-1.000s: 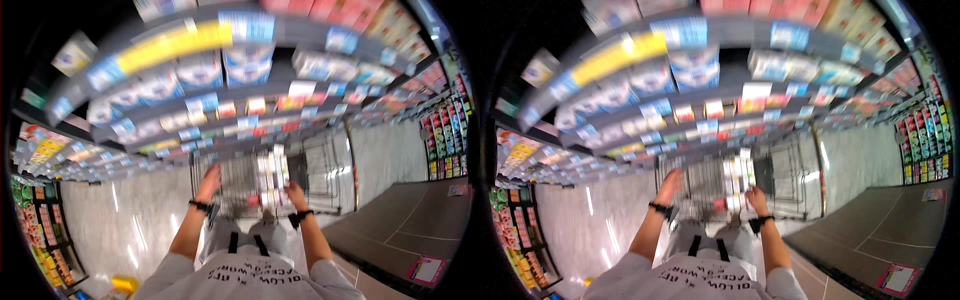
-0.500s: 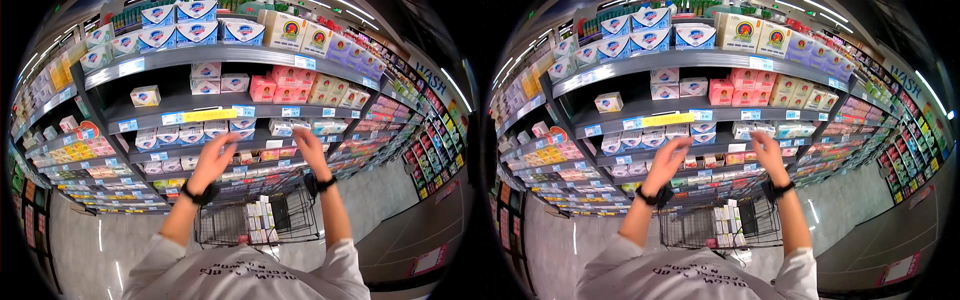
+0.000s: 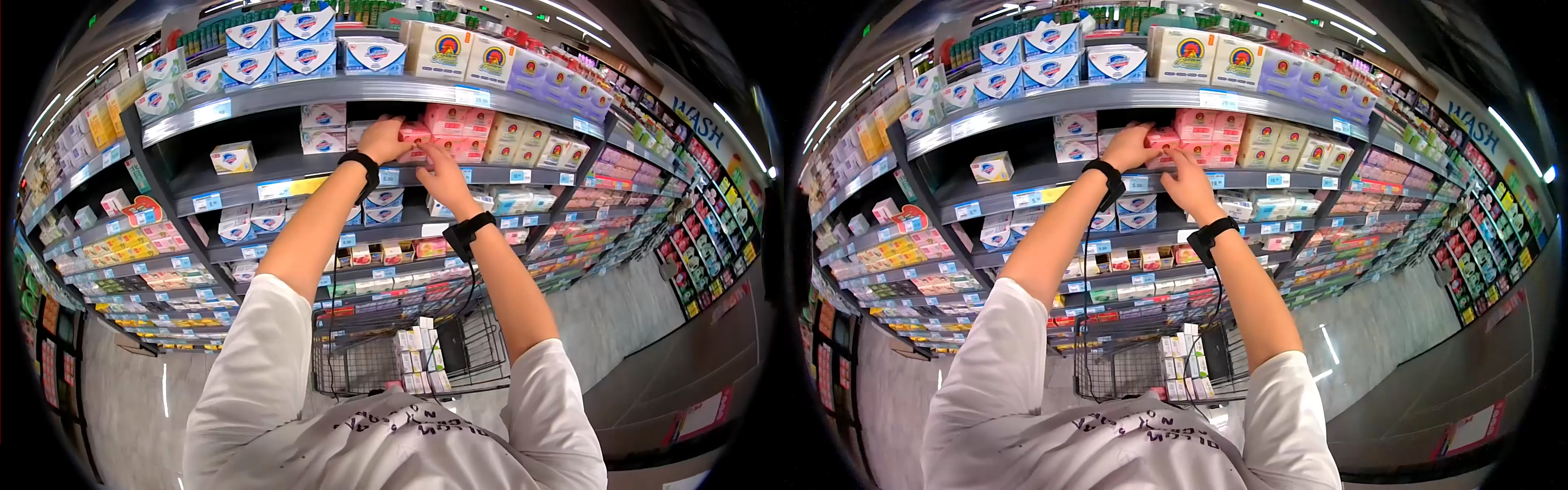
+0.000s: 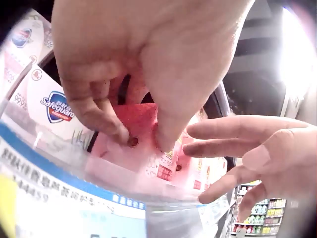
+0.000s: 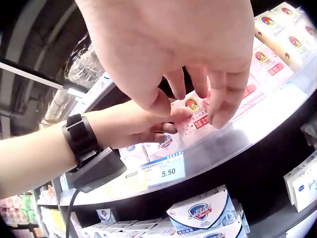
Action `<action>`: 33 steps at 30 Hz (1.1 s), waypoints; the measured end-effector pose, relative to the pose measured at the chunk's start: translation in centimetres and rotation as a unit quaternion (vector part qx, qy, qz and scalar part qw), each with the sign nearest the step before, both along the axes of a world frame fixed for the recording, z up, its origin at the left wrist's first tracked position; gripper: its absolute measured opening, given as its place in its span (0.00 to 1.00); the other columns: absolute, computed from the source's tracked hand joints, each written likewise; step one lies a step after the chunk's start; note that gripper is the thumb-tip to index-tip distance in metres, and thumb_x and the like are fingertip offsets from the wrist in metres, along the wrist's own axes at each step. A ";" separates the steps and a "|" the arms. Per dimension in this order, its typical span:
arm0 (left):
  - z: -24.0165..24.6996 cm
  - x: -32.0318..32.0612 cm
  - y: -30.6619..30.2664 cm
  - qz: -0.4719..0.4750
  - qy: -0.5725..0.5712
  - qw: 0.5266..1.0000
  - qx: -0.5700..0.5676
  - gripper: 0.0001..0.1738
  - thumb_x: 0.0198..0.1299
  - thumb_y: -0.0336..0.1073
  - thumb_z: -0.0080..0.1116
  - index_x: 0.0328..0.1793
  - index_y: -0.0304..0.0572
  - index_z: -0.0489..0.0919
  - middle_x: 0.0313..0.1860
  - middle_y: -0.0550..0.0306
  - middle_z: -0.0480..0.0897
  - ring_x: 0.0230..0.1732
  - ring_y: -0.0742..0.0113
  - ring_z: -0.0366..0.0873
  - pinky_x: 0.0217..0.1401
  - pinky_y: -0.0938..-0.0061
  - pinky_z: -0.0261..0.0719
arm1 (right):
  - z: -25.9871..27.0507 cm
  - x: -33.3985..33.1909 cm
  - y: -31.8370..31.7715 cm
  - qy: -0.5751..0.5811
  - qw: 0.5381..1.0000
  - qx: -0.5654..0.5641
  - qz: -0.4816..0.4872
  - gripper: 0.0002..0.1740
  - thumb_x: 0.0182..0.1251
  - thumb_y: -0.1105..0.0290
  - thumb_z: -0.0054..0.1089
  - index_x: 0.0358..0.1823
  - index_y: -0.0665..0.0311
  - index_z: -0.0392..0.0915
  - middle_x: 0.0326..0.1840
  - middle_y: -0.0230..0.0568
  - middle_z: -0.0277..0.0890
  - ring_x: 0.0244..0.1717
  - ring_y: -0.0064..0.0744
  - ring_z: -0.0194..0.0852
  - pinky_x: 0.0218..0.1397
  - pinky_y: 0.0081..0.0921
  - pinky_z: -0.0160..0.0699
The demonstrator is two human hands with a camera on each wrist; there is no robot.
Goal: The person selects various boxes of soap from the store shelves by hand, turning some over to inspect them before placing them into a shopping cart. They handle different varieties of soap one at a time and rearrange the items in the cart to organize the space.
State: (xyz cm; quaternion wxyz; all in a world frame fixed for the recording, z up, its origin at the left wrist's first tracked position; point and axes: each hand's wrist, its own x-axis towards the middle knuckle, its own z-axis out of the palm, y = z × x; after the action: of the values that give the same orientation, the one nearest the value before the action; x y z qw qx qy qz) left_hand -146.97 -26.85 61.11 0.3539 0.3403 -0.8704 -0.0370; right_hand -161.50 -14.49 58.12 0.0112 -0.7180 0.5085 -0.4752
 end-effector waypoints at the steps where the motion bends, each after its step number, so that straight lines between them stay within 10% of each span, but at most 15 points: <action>1: -0.3 0.0 0.4 0.002 0.035 0.999 -0.037 0.38 0.45 0.49 0.67 0.64 0.45 0.73 0.55 0.42 0.76 0.54 0.44 0.77 0.55 0.57 0.77 | -0.1 -0.2 0.1 -0.009 1.000 -0.005 0.014 0.30 0.56 0.71 0.56 0.63 0.63 0.68 0.64 0.53 0.67 0.47 0.45 0.79 0.50 0.33 0.78; 12: 0.2 8.0 17.7 -0.193 0.083 0.972 -0.101 0.41 0.44 0.34 0.70 0.69 0.48 0.69 0.56 0.52 0.76 0.54 0.49 0.75 0.54 0.64 0.76 | 2.2 2.1 12.6 0.142 0.989 -0.034 0.018 0.48 0.47 0.69 0.70 0.72 0.61 0.56 0.67 0.52 0.63 0.64 0.54 0.65 0.62 0.38 0.71; 18: -16.3 8.8 22.0 -0.225 -0.030 0.954 0.195 0.44 0.45 0.43 0.70 0.72 0.47 0.65 0.56 0.47 0.77 0.56 0.47 0.74 0.59 0.60 0.73 | -13.0 2.2 16.9 -0.018 0.918 0.348 0.187 0.39 0.45 0.63 0.74 0.60 0.69 0.68 0.39 0.47 0.80 0.40 0.38 0.82 0.43 0.30 0.77; 23: -38.0 7.3 24.9 0.009 -0.004 0.917 0.399 0.46 0.56 0.57 0.61 0.73 0.36 0.61 0.59 0.38 0.75 0.58 0.42 0.72 0.61 0.57 0.70 | -33.1 -0.3 18.1 -0.224 0.783 0.573 0.097 0.27 0.50 0.64 0.73 0.49 0.70 0.74 0.40 0.40 0.81 0.38 0.24 0.77 0.43 0.22 0.75; 26: -47.3 5.4 27.1 0.099 0.029 0.808 0.580 0.43 0.57 0.62 0.59 0.64 0.29 0.68 0.49 0.40 0.80 0.42 0.54 0.81 0.42 0.65 0.79 | -44.8 -1.3 18.9 -0.201 0.769 0.607 -0.005 0.29 0.49 0.56 0.74 0.46 0.70 0.75 0.39 0.41 0.82 0.40 0.27 0.80 0.45 0.25 0.76; 28: -51.5 4.3 27.9 0.060 0.245 0.481 0.840 0.40 0.57 0.67 0.56 0.51 0.29 0.72 0.37 0.49 0.80 0.23 0.72 0.75 0.19 0.79 0.69 | -49.6 -0.3 19.2 -0.195 0.763 0.615 -0.025 0.31 0.48 0.52 0.74 0.46 0.68 0.76 0.42 0.44 0.82 0.44 0.34 0.81 0.47 0.28 0.77; 29: -51.2 4.4 27.7 -0.003 0.259 0.471 0.843 0.38 0.57 0.67 0.56 0.46 0.33 0.70 0.29 0.59 0.76 0.15 0.85 0.64 0.11 0.87 0.51 | -51.1 0.6 19.6 -0.150 0.776 0.613 -0.015 0.32 0.48 0.52 0.74 0.48 0.68 0.75 0.43 0.45 0.82 0.45 0.37 0.81 0.48 0.30 0.77; 30: -55.7 4.3 27.5 -0.018 0.200 0.485 0.851 0.41 0.55 0.66 0.58 0.50 0.29 0.68 0.33 0.53 0.78 0.22 0.75 0.73 0.15 0.83 0.64 | -52.3 1.3 19.3 -0.104 0.794 0.599 -0.002 0.32 0.49 0.52 0.73 0.49 0.67 0.75 0.43 0.47 0.82 0.47 0.40 0.81 0.49 0.32 0.77; 32: -61.1 3.2 29.6 0.172 0.138 0.704 0.676 0.43 0.51 0.64 0.64 0.55 0.30 0.67 0.39 0.46 0.79 0.32 0.65 0.79 0.25 0.76 0.77 | -55.4 1.9 19.5 -0.137 0.752 0.643 0.057 0.36 0.50 0.51 0.72 0.54 0.65 0.71 0.47 0.46 0.81 0.49 0.40 0.81 0.51 0.33 0.76; 33: -63.0 3.5 29.4 0.178 0.140 0.695 0.682 0.43 0.51 0.64 0.64 0.55 0.30 0.67 0.39 0.46 0.79 0.32 0.65 0.79 0.25 0.76 0.77 | -57.5 1.8 19.5 -0.130 0.701 0.699 0.064 0.34 0.55 0.55 0.69 0.59 0.64 0.68 0.47 0.43 0.81 0.47 0.38 0.81 0.53 0.32 0.75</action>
State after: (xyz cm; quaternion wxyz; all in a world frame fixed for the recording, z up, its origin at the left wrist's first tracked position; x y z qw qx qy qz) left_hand -143.47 2.57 -1.85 0.1426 0.6278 -0.4695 -0.6042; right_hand -159.69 4.97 0.63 0.6059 -0.4664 0.6406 -0.0702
